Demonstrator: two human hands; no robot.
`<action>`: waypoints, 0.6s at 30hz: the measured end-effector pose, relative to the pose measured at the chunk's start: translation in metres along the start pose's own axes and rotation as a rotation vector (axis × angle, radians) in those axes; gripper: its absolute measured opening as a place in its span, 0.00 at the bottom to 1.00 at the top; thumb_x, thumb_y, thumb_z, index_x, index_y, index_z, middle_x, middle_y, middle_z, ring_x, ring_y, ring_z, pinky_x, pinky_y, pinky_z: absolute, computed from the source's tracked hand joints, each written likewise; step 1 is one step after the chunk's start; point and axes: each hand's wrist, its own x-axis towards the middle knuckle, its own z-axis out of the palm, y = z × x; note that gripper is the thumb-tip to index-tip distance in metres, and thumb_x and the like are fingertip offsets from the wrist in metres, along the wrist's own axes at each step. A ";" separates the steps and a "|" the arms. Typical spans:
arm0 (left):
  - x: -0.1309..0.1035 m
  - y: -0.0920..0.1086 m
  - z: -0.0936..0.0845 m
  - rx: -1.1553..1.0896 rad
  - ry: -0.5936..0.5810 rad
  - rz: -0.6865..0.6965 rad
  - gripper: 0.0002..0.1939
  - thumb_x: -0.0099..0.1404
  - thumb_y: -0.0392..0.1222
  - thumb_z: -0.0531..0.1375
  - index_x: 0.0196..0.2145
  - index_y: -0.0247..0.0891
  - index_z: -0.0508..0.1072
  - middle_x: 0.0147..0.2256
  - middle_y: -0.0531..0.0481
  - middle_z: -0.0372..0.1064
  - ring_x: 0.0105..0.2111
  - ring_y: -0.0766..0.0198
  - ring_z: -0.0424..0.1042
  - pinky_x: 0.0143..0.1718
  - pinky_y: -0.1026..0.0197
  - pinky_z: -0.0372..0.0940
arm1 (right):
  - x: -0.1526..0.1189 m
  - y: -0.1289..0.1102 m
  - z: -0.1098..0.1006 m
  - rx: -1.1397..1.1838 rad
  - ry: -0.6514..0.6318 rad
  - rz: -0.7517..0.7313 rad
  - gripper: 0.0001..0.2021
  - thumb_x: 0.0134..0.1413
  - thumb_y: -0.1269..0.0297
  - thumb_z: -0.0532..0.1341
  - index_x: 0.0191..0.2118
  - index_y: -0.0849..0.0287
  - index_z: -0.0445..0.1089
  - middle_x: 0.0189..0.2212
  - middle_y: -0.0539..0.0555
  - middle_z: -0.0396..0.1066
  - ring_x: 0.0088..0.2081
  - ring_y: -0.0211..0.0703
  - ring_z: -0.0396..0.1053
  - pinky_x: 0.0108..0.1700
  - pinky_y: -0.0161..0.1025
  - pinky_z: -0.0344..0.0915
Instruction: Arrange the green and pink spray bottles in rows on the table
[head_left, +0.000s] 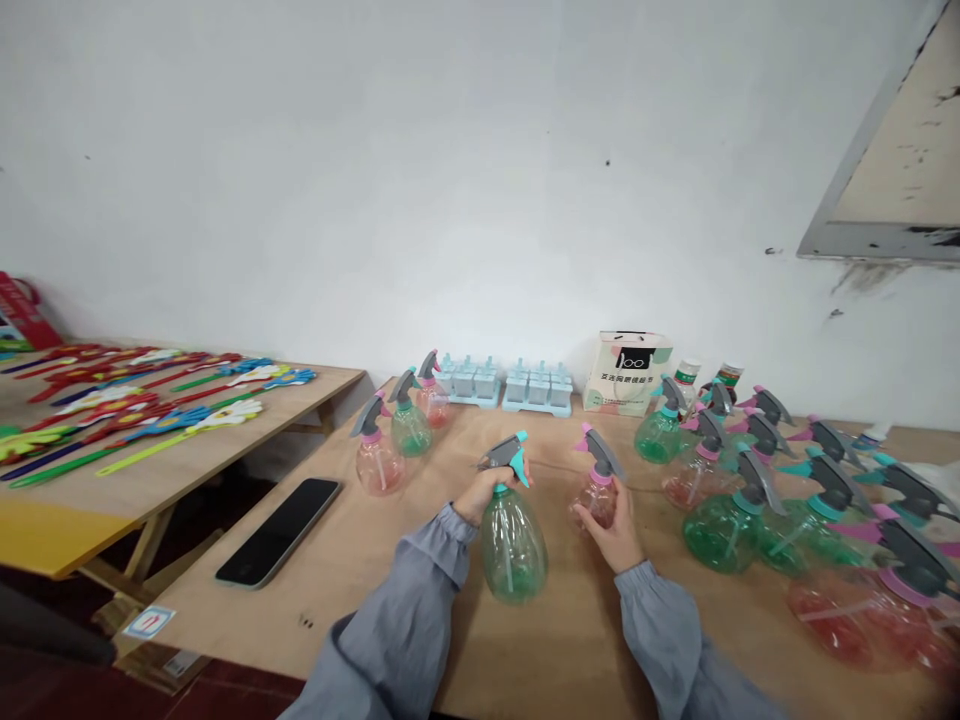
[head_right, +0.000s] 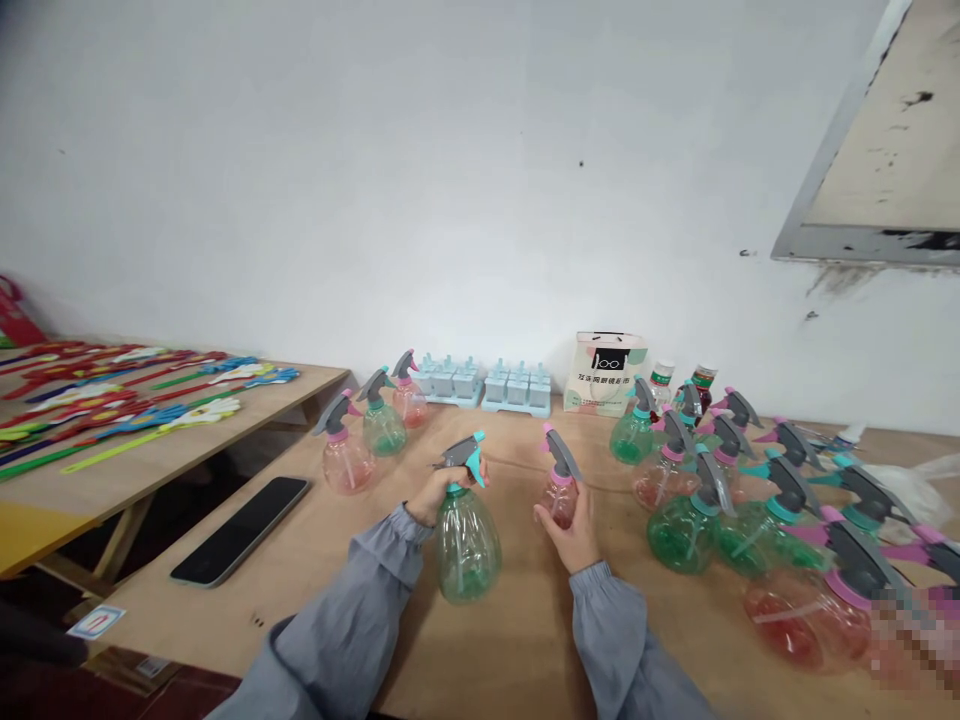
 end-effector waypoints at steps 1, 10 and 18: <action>-0.001 0.001 0.001 -0.005 -0.011 0.003 0.09 0.40 0.39 0.56 0.21 0.38 0.74 0.24 0.48 0.72 0.29 0.57 0.71 0.37 0.54 0.66 | 0.000 0.000 0.000 0.000 0.001 -0.002 0.40 0.46 0.38 0.65 0.57 0.61 0.59 0.50 0.64 0.65 0.54 0.59 0.65 0.57 0.57 0.62; -0.002 0.001 0.000 -0.038 0.024 -0.008 0.12 0.41 0.38 0.56 0.26 0.39 0.75 0.28 0.49 0.75 0.32 0.58 0.72 0.35 0.57 0.64 | 0.000 0.002 -0.001 0.010 -0.007 -0.015 0.38 0.47 0.40 0.65 0.57 0.60 0.59 0.50 0.62 0.66 0.53 0.57 0.66 0.56 0.56 0.64; -0.002 -0.005 0.001 -0.052 0.088 -0.028 0.11 0.40 0.40 0.56 0.25 0.38 0.73 0.29 0.47 0.75 0.36 0.57 0.73 0.37 0.57 0.64 | -0.001 0.001 0.000 0.000 -0.005 -0.018 0.38 0.47 0.39 0.65 0.57 0.60 0.59 0.50 0.63 0.66 0.53 0.57 0.66 0.57 0.57 0.63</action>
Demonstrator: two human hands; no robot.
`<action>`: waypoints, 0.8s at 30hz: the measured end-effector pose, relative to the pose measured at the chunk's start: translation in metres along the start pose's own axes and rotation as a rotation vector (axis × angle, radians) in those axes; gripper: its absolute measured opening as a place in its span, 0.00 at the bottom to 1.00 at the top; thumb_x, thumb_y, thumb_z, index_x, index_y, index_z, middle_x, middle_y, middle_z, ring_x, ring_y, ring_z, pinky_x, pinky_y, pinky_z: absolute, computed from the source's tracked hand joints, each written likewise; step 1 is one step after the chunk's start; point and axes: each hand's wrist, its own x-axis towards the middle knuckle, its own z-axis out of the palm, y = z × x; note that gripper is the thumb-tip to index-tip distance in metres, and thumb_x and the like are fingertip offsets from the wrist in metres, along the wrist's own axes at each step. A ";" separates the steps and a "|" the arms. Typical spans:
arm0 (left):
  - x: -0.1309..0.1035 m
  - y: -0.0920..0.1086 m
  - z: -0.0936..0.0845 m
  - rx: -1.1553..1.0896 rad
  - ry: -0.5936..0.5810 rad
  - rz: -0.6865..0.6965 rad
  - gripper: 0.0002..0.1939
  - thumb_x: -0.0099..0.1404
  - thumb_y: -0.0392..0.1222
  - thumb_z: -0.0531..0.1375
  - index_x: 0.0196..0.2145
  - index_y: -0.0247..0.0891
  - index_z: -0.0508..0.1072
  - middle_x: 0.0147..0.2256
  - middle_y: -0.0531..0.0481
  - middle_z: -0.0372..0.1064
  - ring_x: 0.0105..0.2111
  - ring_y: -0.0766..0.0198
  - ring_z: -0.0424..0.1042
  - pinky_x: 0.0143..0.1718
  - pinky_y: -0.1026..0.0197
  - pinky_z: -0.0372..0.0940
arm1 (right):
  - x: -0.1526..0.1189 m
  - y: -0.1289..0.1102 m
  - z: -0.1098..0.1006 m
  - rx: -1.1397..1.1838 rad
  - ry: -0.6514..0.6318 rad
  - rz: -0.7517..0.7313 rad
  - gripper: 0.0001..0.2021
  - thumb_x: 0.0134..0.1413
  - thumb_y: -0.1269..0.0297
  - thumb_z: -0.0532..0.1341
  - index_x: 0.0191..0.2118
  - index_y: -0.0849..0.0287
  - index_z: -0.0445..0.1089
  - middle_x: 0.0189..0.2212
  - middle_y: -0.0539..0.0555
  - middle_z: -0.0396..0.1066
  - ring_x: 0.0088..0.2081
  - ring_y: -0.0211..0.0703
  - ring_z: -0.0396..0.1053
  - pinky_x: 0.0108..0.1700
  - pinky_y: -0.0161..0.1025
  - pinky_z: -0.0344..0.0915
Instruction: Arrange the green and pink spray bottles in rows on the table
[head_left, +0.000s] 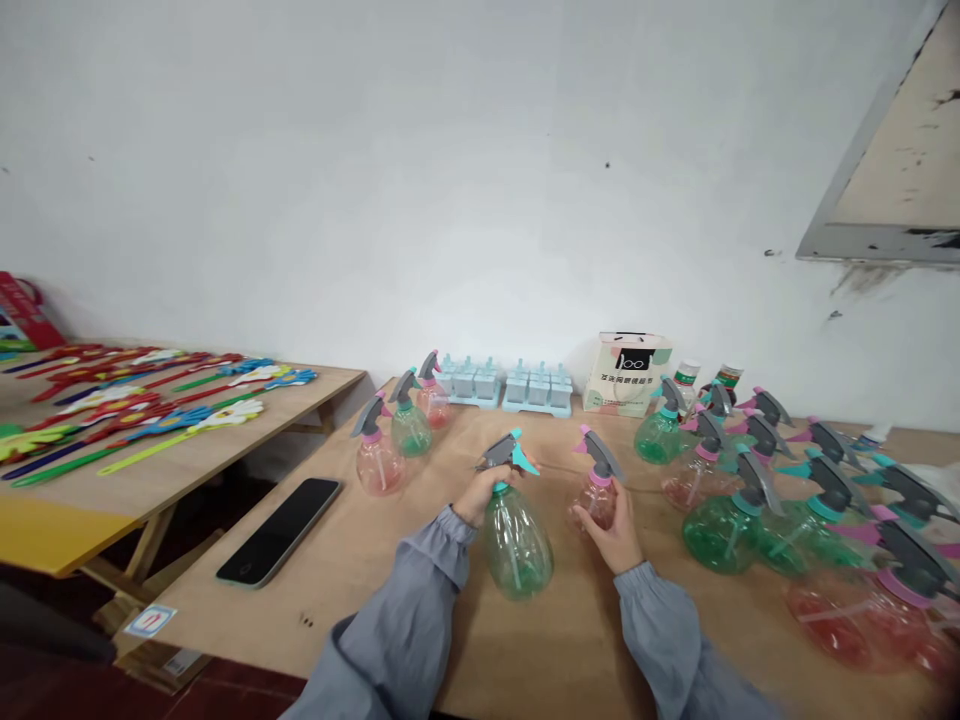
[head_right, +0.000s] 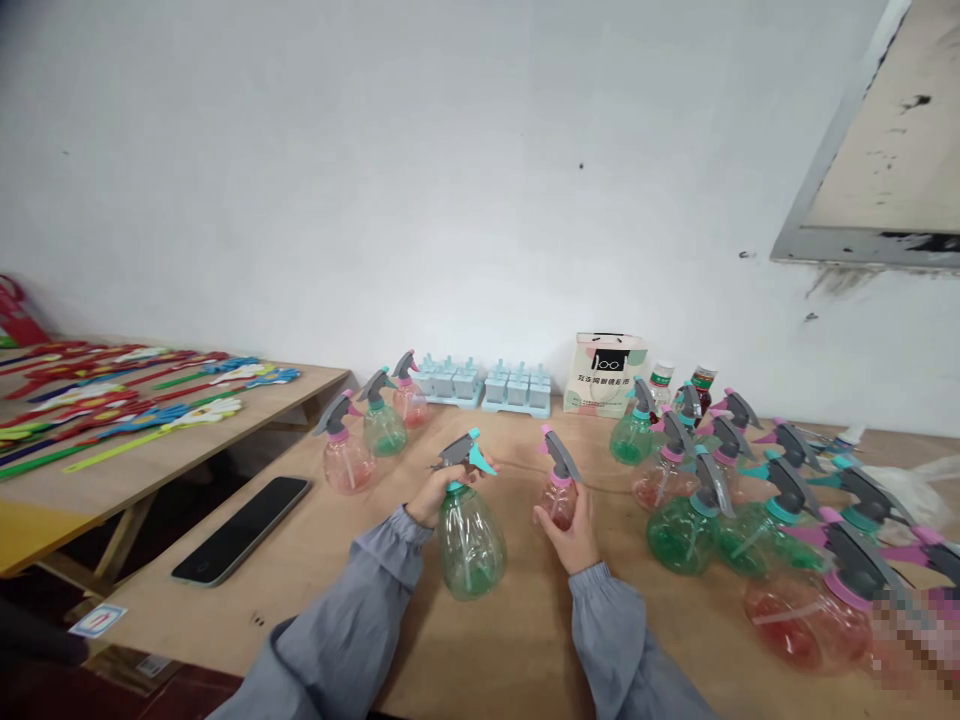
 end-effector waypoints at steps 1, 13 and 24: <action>-0.001 0.002 0.001 0.014 -0.006 -0.005 0.12 0.41 0.40 0.56 0.26 0.38 0.74 0.31 0.47 0.76 0.37 0.56 0.73 0.38 0.58 0.64 | 0.000 0.000 0.000 0.001 0.005 -0.002 0.38 0.47 0.39 0.65 0.57 0.60 0.59 0.50 0.63 0.66 0.53 0.58 0.66 0.56 0.57 0.63; 0.000 -0.003 -0.004 -0.064 0.036 -0.011 0.08 0.38 0.40 0.57 0.21 0.38 0.72 0.25 0.48 0.73 0.34 0.56 0.72 0.37 0.58 0.63 | -0.002 -0.002 -0.001 0.022 -0.017 0.012 0.38 0.47 0.39 0.65 0.57 0.61 0.59 0.50 0.64 0.66 0.53 0.57 0.67 0.57 0.56 0.64; -0.002 -0.001 -0.004 -0.140 0.039 -0.007 0.09 0.39 0.39 0.58 0.23 0.37 0.73 0.24 0.48 0.71 0.31 0.58 0.70 0.36 0.58 0.63 | -0.002 0.001 -0.001 0.034 -0.021 0.002 0.38 0.47 0.41 0.66 0.58 0.60 0.59 0.51 0.63 0.66 0.55 0.57 0.66 0.58 0.56 0.63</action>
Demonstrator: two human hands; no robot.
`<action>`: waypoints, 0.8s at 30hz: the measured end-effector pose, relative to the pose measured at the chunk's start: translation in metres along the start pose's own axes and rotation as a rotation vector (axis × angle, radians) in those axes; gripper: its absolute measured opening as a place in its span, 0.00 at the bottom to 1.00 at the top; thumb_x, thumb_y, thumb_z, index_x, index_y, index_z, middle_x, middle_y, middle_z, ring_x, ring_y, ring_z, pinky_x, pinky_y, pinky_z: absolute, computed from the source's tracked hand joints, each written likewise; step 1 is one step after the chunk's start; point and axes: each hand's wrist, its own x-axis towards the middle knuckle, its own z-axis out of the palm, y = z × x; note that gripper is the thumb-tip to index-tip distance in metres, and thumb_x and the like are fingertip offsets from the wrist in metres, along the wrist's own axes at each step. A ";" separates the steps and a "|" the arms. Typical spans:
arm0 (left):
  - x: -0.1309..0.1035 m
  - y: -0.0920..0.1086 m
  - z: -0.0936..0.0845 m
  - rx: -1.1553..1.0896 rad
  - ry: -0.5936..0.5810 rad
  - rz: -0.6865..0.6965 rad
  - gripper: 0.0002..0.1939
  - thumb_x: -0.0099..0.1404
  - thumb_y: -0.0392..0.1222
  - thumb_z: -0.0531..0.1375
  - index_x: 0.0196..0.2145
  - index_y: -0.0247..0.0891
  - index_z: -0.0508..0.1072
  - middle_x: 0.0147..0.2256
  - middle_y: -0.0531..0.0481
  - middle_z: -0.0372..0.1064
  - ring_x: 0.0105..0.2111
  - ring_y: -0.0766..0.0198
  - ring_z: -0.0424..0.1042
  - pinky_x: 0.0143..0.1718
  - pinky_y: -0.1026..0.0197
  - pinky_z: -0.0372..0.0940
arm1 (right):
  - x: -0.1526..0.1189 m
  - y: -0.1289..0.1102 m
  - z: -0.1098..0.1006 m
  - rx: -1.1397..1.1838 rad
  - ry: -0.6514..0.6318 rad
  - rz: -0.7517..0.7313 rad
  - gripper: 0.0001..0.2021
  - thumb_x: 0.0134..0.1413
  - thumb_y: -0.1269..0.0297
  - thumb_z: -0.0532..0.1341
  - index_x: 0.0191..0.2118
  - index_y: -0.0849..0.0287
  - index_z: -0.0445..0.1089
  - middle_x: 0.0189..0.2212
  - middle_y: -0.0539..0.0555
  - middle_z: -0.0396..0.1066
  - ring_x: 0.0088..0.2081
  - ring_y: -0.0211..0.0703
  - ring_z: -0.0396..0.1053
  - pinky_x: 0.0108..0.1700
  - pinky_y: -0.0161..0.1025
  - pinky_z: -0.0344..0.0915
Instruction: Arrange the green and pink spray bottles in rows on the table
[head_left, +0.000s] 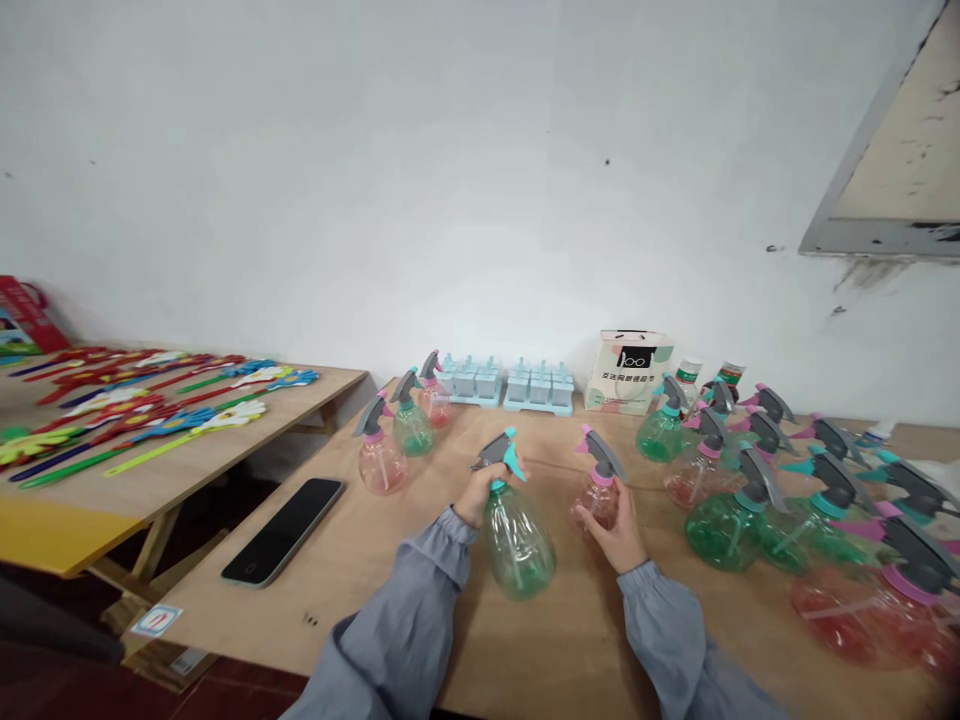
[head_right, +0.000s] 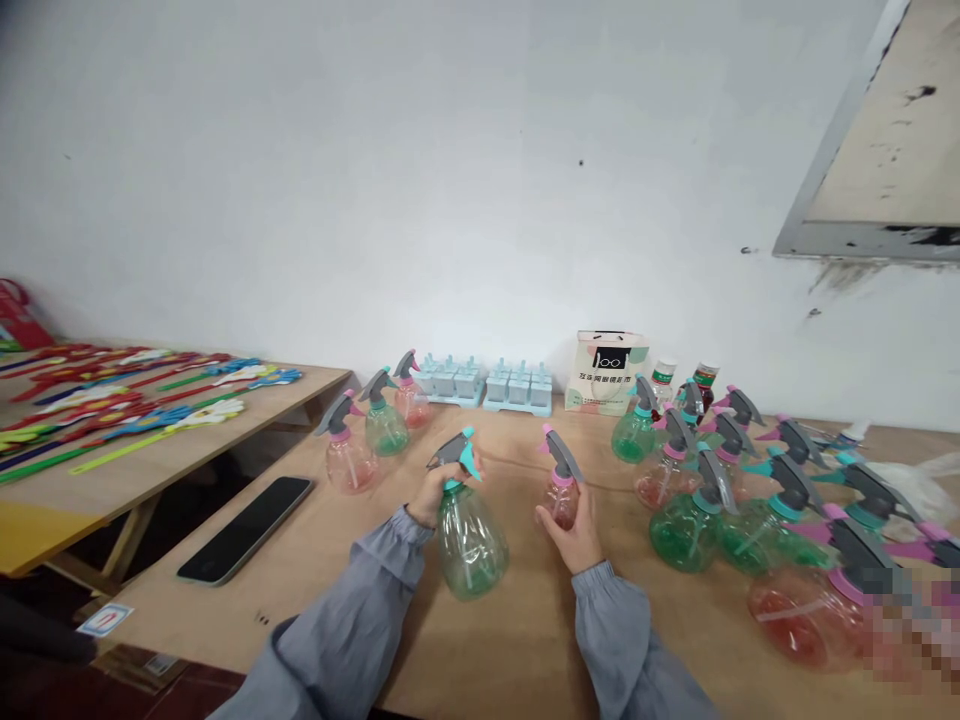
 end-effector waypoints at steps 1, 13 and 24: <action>-0.001 -0.001 -0.001 -0.021 0.035 0.018 0.07 0.39 0.40 0.57 0.21 0.37 0.71 0.22 0.49 0.69 0.28 0.61 0.69 0.35 0.58 0.63 | 0.000 0.001 0.000 0.002 0.001 0.005 0.38 0.47 0.42 0.66 0.58 0.60 0.59 0.51 0.63 0.66 0.55 0.57 0.66 0.58 0.56 0.63; -0.061 0.069 -0.066 0.522 0.346 0.150 0.23 0.52 0.54 0.68 0.40 0.36 0.79 0.44 0.42 0.78 0.48 0.50 0.75 0.58 0.47 0.65 | -0.001 0.003 0.001 0.002 0.000 0.029 0.39 0.47 0.40 0.66 0.58 0.60 0.59 0.51 0.64 0.66 0.55 0.58 0.66 0.58 0.57 0.63; -0.088 0.078 -0.169 0.928 0.941 0.422 0.22 0.49 0.56 0.65 0.35 0.35 0.78 0.33 0.47 0.77 0.41 0.50 0.76 0.49 0.49 0.70 | -0.001 0.001 0.001 0.016 -0.005 0.052 0.38 0.45 0.39 0.66 0.55 0.59 0.60 0.50 0.63 0.66 0.54 0.57 0.66 0.57 0.57 0.64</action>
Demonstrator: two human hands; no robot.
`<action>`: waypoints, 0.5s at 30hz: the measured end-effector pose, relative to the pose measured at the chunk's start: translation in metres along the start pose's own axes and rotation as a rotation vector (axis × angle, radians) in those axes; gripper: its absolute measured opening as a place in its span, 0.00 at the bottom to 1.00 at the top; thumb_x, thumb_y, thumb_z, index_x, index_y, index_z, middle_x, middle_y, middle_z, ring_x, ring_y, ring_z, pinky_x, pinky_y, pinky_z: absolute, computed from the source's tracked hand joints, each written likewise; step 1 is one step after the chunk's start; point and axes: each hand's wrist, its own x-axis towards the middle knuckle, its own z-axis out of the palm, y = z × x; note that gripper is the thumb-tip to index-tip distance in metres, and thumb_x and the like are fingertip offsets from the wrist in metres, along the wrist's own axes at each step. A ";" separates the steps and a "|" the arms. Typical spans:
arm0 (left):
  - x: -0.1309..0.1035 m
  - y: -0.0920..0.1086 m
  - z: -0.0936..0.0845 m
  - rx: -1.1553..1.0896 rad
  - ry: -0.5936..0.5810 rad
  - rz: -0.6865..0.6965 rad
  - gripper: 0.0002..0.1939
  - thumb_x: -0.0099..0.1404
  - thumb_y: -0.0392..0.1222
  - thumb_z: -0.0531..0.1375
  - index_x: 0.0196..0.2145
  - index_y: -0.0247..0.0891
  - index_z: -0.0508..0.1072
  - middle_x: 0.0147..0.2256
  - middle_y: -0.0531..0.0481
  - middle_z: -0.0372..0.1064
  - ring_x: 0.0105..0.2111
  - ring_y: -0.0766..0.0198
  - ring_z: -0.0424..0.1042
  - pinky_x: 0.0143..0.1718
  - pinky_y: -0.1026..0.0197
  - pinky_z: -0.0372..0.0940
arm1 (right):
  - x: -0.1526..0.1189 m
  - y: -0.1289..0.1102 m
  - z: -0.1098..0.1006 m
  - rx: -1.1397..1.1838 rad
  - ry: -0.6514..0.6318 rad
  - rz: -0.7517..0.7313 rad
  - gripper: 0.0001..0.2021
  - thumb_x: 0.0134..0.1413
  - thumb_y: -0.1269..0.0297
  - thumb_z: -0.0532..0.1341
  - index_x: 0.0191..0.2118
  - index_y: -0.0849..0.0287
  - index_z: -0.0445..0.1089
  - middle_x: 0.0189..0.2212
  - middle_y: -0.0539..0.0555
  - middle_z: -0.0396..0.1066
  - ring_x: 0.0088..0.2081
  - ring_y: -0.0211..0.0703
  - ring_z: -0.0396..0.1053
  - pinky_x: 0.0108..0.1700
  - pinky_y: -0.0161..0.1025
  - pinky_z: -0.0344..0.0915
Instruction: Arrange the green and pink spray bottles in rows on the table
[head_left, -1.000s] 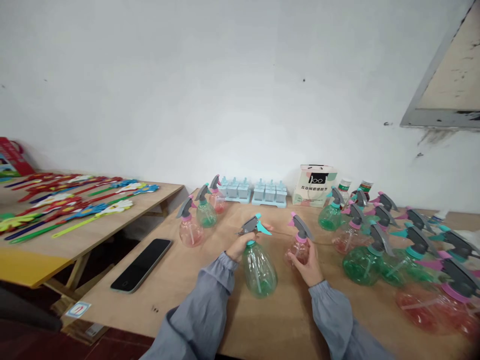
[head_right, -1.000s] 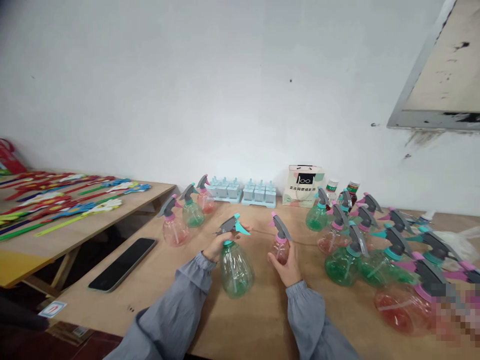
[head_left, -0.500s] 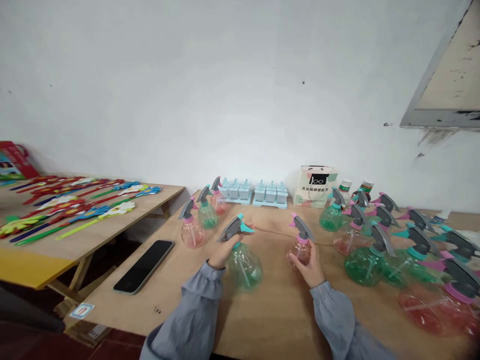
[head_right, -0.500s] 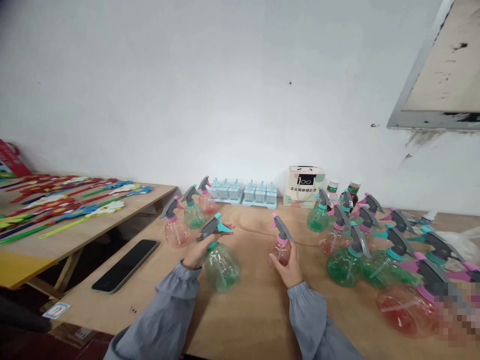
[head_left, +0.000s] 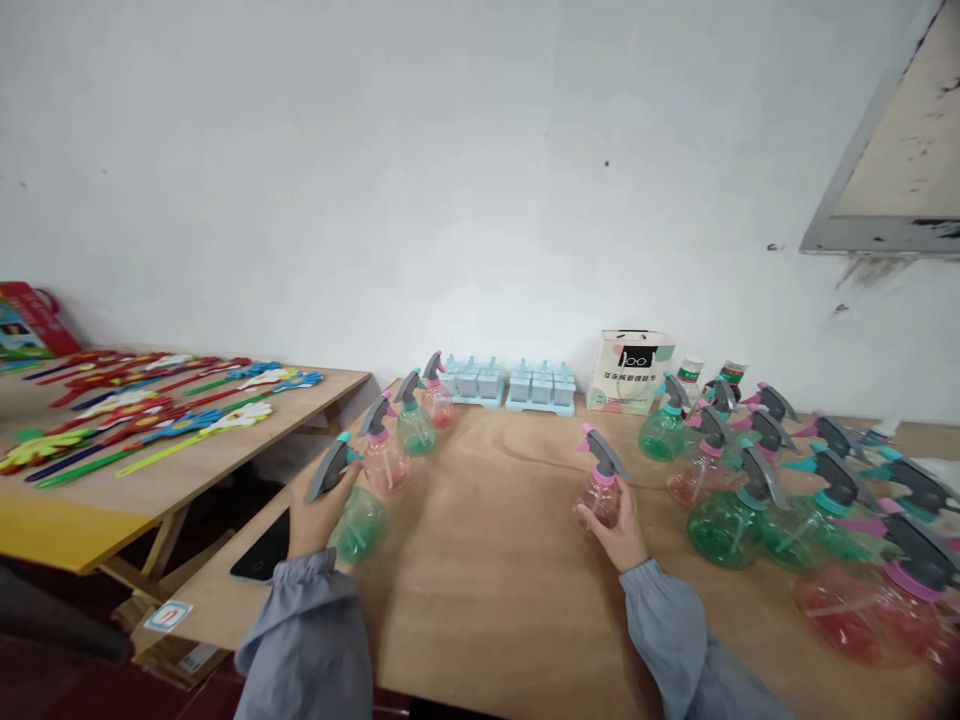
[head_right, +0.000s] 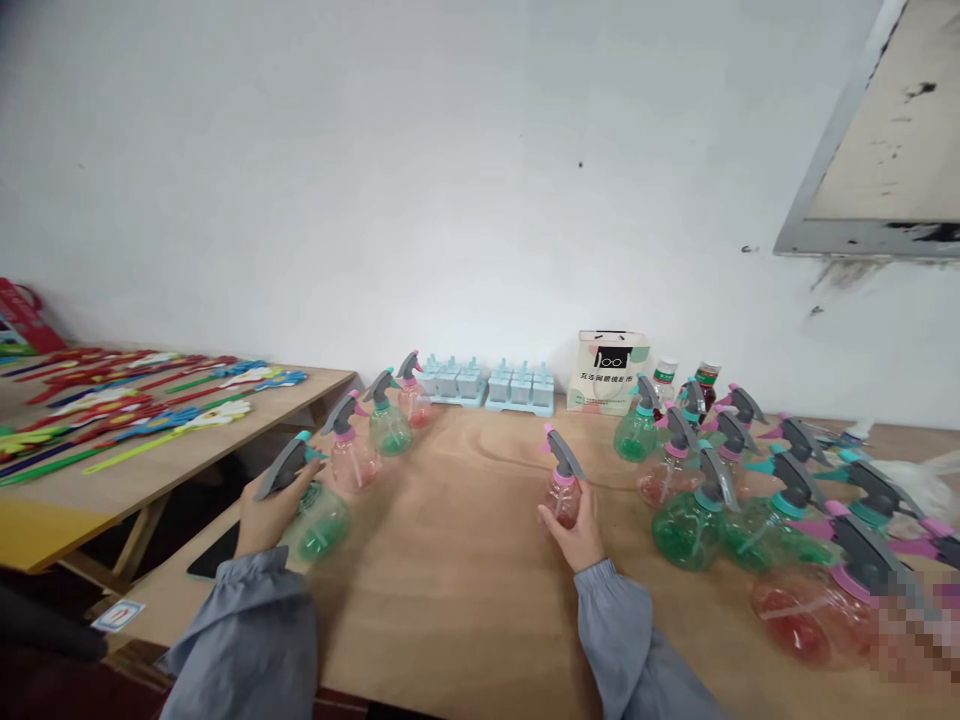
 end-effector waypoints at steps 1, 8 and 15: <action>0.001 -0.004 0.002 0.014 0.016 0.013 0.22 0.50 0.57 0.65 0.35 0.35 0.78 0.34 0.46 0.78 0.41 0.50 0.76 0.50 0.48 0.70 | 0.000 0.000 0.000 0.002 -0.001 0.003 0.38 0.45 0.39 0.66 0.55 0.60 0.60 0.50 0.63 0.66 0.54 0.58 0.66 0.57 0.57 0.63; 0.002 -0.018 0.012 0.070 0.001 0.015 0.23 0.53 0.58 0.63 0.35 0.35 0.78 0.35 0.43 0.78 0.45 0.47 0.76 0.55 0.45 0.66 | 0.000 0.000 0.000 0.014 0.000 0.005 0.39 0.45 0.40 0.66 0.57 0.60 0.59 0.52 0.63 0.65 0.56 0.58 0.65 0.59 0.57 0.62; -0.014 -0.018 0.018 -0.030 0.174 0.104 0.44 0.53 0.73 0.54 0.56 0.36 0.59 0.60 0.36 0.58 0.65 0.38 0.53 0.64 0.36 0.53 | -0.002 0.002 0.004 0.061 -0.025 0.067 0.41 0.42 0.40 0.68 0.56 0.60 0.57 0.52 0.65 0.66 0.56 0.59 0.66 0.59 0.58 0.61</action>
